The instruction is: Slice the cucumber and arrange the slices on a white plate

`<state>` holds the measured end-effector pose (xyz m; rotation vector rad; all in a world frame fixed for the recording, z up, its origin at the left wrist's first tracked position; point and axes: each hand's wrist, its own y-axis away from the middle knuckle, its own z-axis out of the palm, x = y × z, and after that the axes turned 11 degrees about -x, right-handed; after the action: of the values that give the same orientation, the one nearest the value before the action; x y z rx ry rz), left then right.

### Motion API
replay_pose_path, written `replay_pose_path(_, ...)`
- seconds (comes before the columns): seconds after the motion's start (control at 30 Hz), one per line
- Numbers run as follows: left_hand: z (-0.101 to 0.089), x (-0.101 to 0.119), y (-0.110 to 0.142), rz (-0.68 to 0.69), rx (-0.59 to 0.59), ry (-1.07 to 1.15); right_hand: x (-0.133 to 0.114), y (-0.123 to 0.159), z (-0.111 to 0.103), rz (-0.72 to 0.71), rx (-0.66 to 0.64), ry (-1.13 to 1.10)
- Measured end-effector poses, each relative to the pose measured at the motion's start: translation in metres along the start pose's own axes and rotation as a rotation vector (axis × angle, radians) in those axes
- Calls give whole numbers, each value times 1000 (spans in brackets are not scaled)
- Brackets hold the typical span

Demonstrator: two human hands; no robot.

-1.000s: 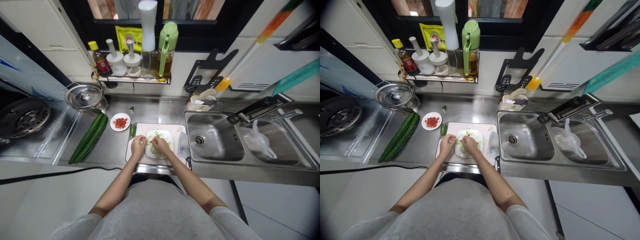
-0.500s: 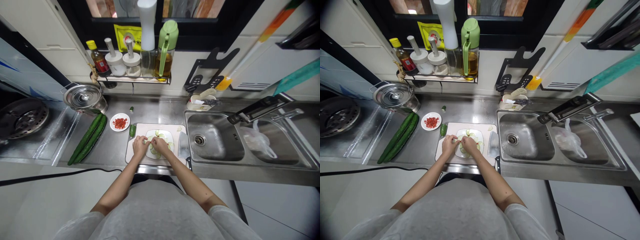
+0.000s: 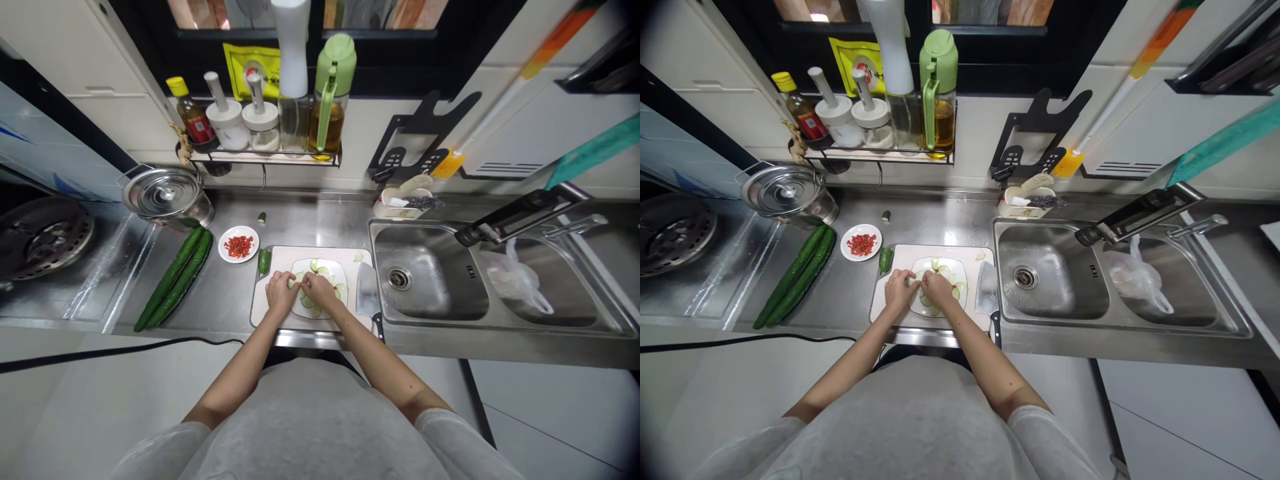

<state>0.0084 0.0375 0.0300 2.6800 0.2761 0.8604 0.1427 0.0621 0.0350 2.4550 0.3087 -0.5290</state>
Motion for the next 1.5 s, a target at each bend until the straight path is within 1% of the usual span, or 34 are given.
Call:
replay_pose_path(0.43,1,0,0,7,5,8,1,-2,3,20,21,-19)
replay_pose_path(0.6,-1,0,-1,-6,14,47,4,1,-3,-4,70,-117)
replay_pose_path(0.7,-4,-1,-2,-14,28,72,12,4,-10,-16,119,-222)
replay_pose_path(0.83,-8,-1,-1,-5,57,75,31,7,-19,-3,243,-353)
replay_pose_path(0.93,-7,1,0,-6,49,49,43,11,-23,5,326,-415)
replay_pose_path(1.0,-6,4,1,-2,37,26,47,13,-25,13,356,-435)
replay_pose_path(1.1,-3,6,2,-5,15,1,48,17,-27,14,368,-450)
replay_pose_path(1.23,-2,6,2,-12,-10,-10,47,21,-27,30,353,-445)
replay_pose_path(1.4,-3,7,2,-8,-8,-1,47,23,-28,45,328,-438)
replay_pose_path(1.5,-4,7,2,-4,16,56,51,28,-31,61,346,-436)
